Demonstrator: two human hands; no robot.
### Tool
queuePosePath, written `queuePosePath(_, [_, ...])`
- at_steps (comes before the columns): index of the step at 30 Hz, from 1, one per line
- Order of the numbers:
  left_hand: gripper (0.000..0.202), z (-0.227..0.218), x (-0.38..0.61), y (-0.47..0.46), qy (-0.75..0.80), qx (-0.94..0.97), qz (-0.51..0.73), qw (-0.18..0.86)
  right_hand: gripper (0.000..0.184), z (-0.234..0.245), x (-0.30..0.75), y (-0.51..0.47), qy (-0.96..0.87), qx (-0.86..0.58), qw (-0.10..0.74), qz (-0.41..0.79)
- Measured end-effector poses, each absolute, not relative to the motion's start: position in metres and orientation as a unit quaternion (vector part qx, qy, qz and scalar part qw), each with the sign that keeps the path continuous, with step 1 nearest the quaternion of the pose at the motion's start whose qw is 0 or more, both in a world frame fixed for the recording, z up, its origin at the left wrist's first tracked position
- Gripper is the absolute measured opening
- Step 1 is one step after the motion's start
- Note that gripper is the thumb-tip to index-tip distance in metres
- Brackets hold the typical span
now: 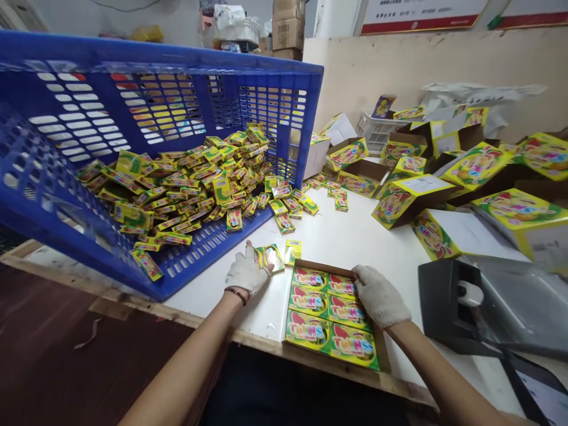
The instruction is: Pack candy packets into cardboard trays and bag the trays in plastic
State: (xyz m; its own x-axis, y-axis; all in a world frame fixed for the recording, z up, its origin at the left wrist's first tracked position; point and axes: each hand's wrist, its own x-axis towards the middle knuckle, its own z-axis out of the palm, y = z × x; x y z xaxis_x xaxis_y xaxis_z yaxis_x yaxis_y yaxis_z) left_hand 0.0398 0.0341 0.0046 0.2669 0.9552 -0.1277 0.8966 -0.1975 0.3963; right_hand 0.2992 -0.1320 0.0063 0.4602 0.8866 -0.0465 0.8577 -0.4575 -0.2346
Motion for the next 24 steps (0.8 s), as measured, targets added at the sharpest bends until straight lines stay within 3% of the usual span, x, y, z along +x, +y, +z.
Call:
queuePosePath(5, [0.089, 0.002, 0.044, 0.028, 0.551, 0.808, 0.103, 0.183, 0.024, 0.016, 0.296, -0.132, -0.526, -0.843, 0.104, 0.032])
queuePosePath(9, [0.101, 0.017, 0.034, 0.003, 0.342, 0.894, 0.284, 0.054, 0.033, 0.032, 0.262, -0.126, -0.566, -0.767, 0.302, -0.014])
queuePosePath(11, [0.102, 0.030, 0.040, -0.014, 0.225, 0.919, 0.322, -0.007, 0.047, 0.045, 0.235, -0.122, -0.561, -0.718, 0.405, 0.072])
queuePosePath(13, [0.097, 0.040, 0.047, -0.029, 0.146, 0.928, 0.340, -0.042, 0.057, 0.058, 0.212, -0.120, -0.560, -0.676, 0.446, 0.174])
queuePosePath(16, [0.084, 0.043, 0.048, -0.041, 0.122, 0.921, 0.369, -0.002, 0.049, 0.065, 0.204, -0.121, -0.568, -0.634, 0.458, 0.255])
queuePosePath(20, [0.083, 0.020, 0.047, -0.040, 0.212, 0.892, 0.376, 0.133, 0.057, 0.043, 0.227, -0.136, -0.561, -0.645, 0.450, 0.257])
queuePosePath(24, [0.075, -0.005, 0.062, -0.051, 0.134, 0.931, 0.331, 0.073, 0.064, 0.015, 0.231, -0.146, -0.593, -0.711, 0.331, 0.185])
